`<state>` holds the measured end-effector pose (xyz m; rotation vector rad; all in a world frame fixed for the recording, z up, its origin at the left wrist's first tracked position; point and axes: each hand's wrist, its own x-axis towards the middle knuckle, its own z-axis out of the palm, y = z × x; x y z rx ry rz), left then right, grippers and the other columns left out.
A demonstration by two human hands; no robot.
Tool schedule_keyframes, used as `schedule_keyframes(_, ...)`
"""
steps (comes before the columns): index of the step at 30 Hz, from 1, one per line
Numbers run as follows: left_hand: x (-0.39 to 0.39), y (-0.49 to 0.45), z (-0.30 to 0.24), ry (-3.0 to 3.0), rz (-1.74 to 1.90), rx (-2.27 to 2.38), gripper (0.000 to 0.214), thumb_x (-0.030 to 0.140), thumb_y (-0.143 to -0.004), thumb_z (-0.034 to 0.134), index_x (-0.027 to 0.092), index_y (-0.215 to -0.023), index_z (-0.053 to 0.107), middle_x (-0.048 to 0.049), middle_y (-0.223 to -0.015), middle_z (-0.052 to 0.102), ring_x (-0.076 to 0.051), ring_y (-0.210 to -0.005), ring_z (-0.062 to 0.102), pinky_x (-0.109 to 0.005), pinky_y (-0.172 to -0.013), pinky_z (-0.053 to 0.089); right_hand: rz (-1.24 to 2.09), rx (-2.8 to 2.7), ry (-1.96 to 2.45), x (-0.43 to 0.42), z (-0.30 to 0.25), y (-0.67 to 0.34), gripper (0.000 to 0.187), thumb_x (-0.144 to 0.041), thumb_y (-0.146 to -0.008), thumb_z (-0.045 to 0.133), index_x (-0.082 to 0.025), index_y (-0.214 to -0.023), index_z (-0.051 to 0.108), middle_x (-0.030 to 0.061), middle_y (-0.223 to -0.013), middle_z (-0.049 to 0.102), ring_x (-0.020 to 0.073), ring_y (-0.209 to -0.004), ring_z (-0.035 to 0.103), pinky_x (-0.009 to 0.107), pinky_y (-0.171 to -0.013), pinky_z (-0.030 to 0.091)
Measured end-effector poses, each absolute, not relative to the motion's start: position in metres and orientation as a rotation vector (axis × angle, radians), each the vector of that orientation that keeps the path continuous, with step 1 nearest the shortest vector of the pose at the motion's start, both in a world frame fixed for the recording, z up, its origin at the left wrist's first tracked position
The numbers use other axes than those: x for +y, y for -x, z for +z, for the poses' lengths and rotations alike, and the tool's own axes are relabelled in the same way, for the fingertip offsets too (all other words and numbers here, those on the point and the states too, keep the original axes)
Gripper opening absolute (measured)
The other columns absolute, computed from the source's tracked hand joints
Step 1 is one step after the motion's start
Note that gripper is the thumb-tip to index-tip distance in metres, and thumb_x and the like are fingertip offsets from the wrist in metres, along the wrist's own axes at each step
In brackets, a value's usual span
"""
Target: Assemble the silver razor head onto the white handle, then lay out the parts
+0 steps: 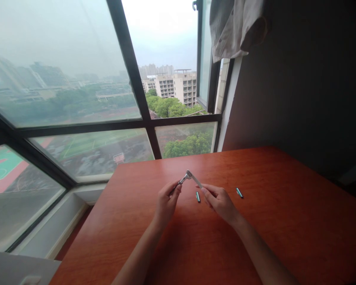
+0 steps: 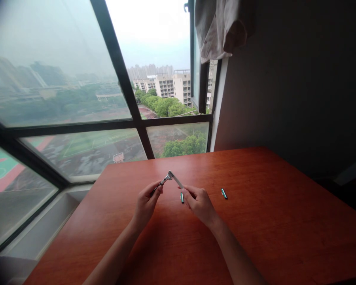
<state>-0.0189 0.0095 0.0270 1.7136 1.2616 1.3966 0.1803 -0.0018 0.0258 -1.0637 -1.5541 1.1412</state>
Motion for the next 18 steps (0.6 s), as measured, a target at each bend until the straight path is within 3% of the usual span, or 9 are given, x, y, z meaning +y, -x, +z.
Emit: schedule_keyframes(18,0.0102,0.0215,0.0265,-1.658,1.381,1.292,0.029,0.04,-0.084,0.055,0.014,-0.083,0.067,-0.0011,-0.067,0.052,-0.013,-0.064,0.046,-0.022,-0.059,0.038,1.338,-1.457,0.984,-0.0006,0.0237,-0.1796,0.048,-0.047,-0.089,0.047,-0.008,-0.112,0.062,-0.0079,-0.046,0.037,0.0058,-0.038,0.031,0.019,-0.036,0.025)
